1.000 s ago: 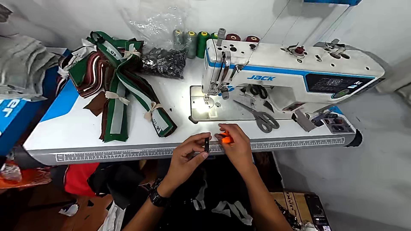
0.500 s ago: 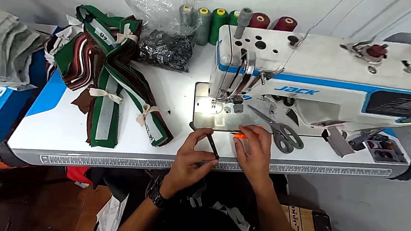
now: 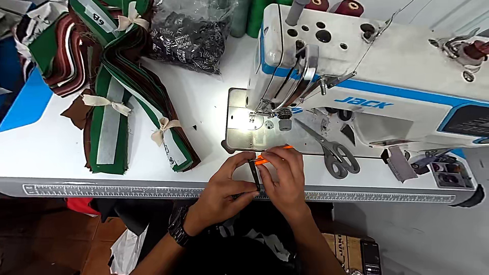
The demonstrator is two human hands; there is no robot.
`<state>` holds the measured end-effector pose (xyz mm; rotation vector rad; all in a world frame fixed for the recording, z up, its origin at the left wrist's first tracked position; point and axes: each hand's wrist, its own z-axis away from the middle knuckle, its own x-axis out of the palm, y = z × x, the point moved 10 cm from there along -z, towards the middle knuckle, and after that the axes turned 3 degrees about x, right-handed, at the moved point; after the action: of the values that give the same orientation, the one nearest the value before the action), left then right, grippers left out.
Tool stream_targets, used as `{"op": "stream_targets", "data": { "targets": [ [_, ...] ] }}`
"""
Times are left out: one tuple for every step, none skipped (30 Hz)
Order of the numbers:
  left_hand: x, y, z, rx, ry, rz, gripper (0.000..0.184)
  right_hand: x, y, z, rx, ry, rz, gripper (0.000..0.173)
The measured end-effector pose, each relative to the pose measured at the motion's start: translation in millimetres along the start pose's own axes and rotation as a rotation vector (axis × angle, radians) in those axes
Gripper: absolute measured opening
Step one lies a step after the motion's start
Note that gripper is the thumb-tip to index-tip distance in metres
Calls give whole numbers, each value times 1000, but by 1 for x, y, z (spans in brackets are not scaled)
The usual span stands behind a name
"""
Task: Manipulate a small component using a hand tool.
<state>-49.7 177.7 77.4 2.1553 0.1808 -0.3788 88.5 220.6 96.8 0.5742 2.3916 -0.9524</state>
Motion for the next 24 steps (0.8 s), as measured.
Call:
{"op": "stream_targets", "data": {
  "targets": [
    [1,0,0,-3,-8,2,8,1,0,0,0,-6,-2,20],
    [1,0,-1,-4,-16,6,8,1,-1,1,1,-9,0,20],
    [2,0,-1,-4,-24,10,9,1,-1,2,2,-10,3,20],
    [3,0,-1,-4,-33,12,9,1,-1,2,1,-11,8,20],
    [3,0,-1,-3,-40,13,9,2,0,3,0,-12,10,20],
    [4,0,-1,-3,-44,10,9,1,0,4,1,-17,8,20],
    [5,-1,-1,-8,-48,3,10,1,1,4,7,-24,9,19],
    [5,-1,-1,-15,-50,-7,11,0,3,4,21,-29,20,18],
    [5,-2,-2,-25,-46,-21,11,-3,7,5,42,-32,39,18],
    [5,-3,-3,-41,-40,-42,12,-6,12,5,63,-30,63,19],
    [4,-5,-3,-64,-34,-69,12,-11,18,7,87,-23,94,20],
    [4,-7,-3,-91,-27,-104,13,-17,23,8,109,-6,120,22],
    [3,-8,-2,-117,-13,-145,13,-23,29,9,129,11,143,24],
    [2,-8,-2,-129,14,-181,13,-30,34,11,144,24,159,26],
    [0,-8,-1,-132,44,-206,12,-35,38,13,160,32,171,27],
    [0,-7,-1,-129,70,-219,11,-39,41,15,173,39,177,28],
    [-1,-6,-2,-124,87,-224,11,-42,43,17,181,45,185,28],
    [-1,-4,-2,-119,95,-217,11,-44,44,19,187,47,189,28],
    [0,-3,-2,-110,95,-209,11,-44,44,21,187,46,189,28],
    [2,-1,-3,-91,92,-197,11,-43,44,23,184,42,185,28],
    [3,0,-3,-71,82,-177,11,-41,43,25,182,38,180,28],
    [4,1,-4,-59,70,-157,10,-38,42,27,181,33,174,28],
    [4,1,-4,-57,68,-150,9,-35,40,28,178,31,167,27],
    [3,1,-4,-57,74,-149,9,-32,38,29,174,31,156,27]
  ]
}}
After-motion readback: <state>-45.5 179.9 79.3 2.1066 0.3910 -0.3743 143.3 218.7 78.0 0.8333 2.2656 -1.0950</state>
